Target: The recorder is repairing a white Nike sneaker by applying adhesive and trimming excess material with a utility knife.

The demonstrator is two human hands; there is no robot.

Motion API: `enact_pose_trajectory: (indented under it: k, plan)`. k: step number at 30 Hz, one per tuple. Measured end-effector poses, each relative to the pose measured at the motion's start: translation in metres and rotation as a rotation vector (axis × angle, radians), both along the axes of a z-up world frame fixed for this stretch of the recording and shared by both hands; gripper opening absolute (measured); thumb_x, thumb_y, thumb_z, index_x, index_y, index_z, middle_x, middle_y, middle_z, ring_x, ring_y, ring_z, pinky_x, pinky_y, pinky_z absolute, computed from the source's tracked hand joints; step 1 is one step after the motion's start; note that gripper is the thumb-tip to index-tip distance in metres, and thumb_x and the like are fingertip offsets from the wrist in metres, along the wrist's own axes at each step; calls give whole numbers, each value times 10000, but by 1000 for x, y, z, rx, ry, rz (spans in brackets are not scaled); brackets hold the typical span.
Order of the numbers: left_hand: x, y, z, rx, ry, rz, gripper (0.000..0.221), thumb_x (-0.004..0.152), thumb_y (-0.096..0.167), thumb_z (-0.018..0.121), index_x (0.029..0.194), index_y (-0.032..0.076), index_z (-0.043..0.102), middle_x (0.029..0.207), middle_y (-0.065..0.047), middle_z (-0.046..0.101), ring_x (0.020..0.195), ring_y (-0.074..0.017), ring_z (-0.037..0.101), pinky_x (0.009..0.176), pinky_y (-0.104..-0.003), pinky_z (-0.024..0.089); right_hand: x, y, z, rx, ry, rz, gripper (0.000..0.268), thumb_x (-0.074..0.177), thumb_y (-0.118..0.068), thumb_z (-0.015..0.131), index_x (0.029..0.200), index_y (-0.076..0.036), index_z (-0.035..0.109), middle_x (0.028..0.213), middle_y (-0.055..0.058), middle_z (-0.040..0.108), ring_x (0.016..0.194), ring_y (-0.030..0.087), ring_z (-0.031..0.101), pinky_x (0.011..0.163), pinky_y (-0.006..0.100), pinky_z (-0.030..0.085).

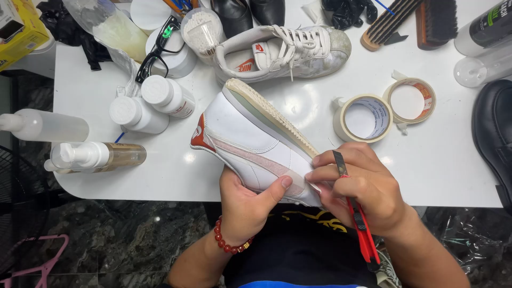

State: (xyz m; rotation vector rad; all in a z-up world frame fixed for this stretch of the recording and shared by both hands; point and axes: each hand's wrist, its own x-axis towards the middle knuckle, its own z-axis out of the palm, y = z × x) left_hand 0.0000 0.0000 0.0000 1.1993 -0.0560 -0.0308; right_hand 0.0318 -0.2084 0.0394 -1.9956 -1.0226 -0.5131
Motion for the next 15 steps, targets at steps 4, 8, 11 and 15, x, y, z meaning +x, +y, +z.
enact_pose_trajectory:
  k: [4,8,11,15]
  plan:
    - [-2,-2,0,-3,-23,7,358,908,-34,739,1230,-91,594,1143,-153,712,1035,-190,706,923,-324,593,-2,2,0,18,-45,-20,365,817,55,749,932,-113,446,902,77,738,899,285,731,811,424,523]
    - [-3,-5,-3,1,-49,75,389,898,-45,744,1246,-91,575,1155,-161,708,1041,-201,716,928,-334,601,-10,2,-4,20,-94,-53,384,815,53,761,942,-106,435,903,85,736,866,274,725,765,404,519]
    - [-2,-7,-7,-32,-71,121,416,902,-45,746,1267,-91,555,1175,-166,693,1052,-204,706,940,-338,595,-13,3,-7,15,-134,-69,400,804,60,763,950,-104,428,900,92,735,855,279,724,760,416,531]
    - [-4,-9,-14,-58,-95,203,437,908,-30,757,1279,-93,535,1177,-170,683,1053,-216,704,948,-348,592,-16,4,-12,16,-178,-77,406,791,66,764,960,-94,431,916,105,739,857,281,728,762,416,547]
